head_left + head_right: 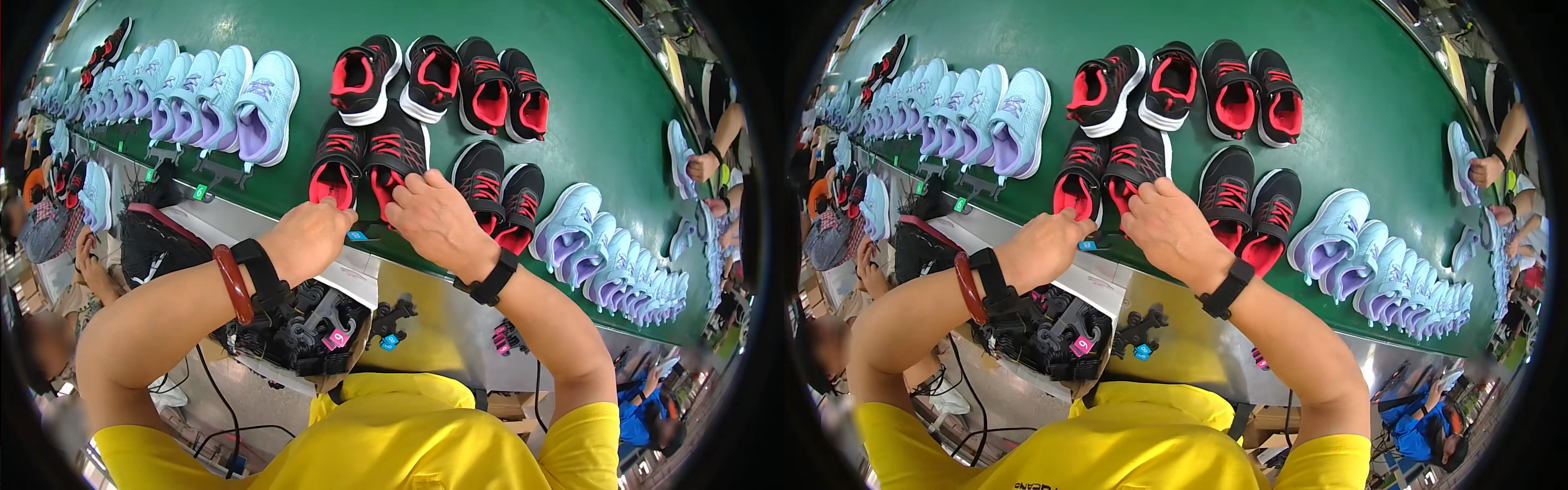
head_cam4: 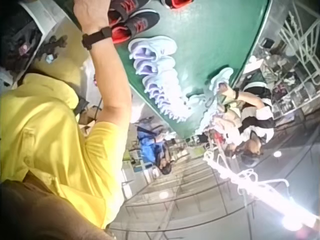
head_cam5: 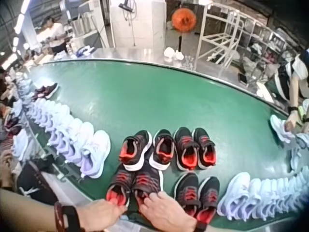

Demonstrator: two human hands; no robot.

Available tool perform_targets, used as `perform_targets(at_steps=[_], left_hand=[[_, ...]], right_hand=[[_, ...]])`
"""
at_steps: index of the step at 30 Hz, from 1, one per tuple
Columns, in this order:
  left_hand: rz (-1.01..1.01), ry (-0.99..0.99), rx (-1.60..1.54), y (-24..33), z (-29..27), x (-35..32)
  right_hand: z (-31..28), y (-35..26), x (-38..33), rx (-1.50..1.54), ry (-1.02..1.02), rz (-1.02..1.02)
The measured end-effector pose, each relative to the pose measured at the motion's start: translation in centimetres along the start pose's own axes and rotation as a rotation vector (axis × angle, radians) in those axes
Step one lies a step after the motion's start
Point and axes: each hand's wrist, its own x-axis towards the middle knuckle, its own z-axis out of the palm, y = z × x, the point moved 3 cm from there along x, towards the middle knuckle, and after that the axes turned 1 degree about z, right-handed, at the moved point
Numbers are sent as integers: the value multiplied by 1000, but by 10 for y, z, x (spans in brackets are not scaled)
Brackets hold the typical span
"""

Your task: The person attaches plastic tags to pairs of shoes on a moving conveyor belt. They pick up tags, align them with the shoes, and secure them in place while the belt continuously moves new pairs into position.

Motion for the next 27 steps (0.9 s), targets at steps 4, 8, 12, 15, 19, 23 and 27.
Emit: perform_targets(at_steps=[4,8,12,15,19,23,27], left_hand=[[36,103,-44,12,-15,-7],[-10,127,33,13,-20,-2],[-42,31,81,7,-14,-13],[-33,21,66,7,-7,-14],[-12,36,41,17,-5,-9],[-49,55,49,14,-4,-10],[-76,60,42,16,-2,-10]], right_hand=[[6,-1,-2,-12,-3,19],[21,-4,-10,21,21,49],[10,9,-23,57,44,148],[2,16,-26,66,60,126],[-2,10,-16,68,70,97],[-10,9,-14,54,32,103],[-8,10,-13,54,52,65]])
